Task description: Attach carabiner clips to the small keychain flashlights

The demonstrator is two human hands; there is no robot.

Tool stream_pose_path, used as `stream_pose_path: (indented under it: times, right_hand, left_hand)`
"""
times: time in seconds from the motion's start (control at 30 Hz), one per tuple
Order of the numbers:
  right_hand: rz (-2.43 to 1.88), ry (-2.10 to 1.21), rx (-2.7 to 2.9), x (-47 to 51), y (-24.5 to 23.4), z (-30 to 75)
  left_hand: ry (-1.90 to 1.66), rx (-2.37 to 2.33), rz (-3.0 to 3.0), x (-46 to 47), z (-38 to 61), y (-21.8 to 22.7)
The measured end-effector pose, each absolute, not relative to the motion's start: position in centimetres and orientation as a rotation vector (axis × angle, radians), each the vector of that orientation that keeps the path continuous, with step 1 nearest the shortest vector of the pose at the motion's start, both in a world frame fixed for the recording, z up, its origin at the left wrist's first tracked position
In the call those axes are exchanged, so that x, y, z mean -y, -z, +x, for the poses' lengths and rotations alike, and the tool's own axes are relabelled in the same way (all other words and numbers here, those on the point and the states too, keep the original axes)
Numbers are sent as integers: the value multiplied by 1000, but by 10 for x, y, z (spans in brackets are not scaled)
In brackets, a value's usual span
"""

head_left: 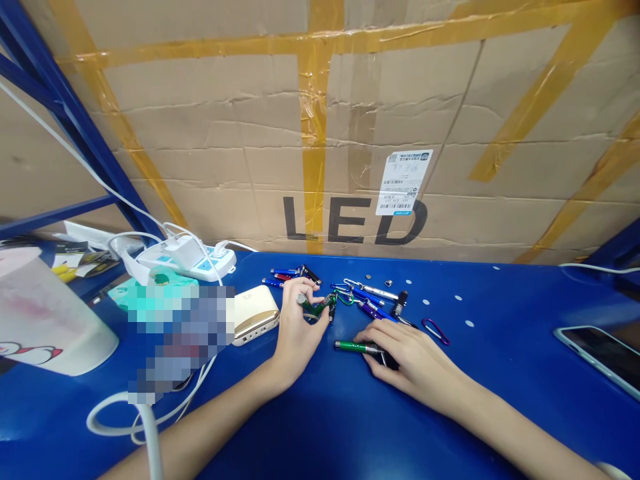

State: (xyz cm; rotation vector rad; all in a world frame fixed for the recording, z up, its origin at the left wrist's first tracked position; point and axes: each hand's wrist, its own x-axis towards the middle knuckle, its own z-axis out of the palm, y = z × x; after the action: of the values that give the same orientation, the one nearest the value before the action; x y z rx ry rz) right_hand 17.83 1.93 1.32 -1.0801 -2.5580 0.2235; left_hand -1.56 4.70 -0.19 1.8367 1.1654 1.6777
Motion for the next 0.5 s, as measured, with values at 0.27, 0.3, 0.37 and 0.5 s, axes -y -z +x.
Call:
stream_pose_path:
  times: [0.27,0.3,0.37,0.5]
  right_hand:
    - [-1069,-226,2559,-19,-14,178]
    - [-1069,-226,2559,-19,-14,178]
    - [-1067,-228,2558,-19,-14,178]
    - [-1065,-235,2560,-18,-15,179]
  left_hand:
    - [-1750,-1114,1848,-46,-15,1]
    - [-1754,-1124,1855,-46,-15,1]
    - [-1756,-1138,1862,-46,-15,1]
    - [-1756,-1132,1846,-46,-15,1]
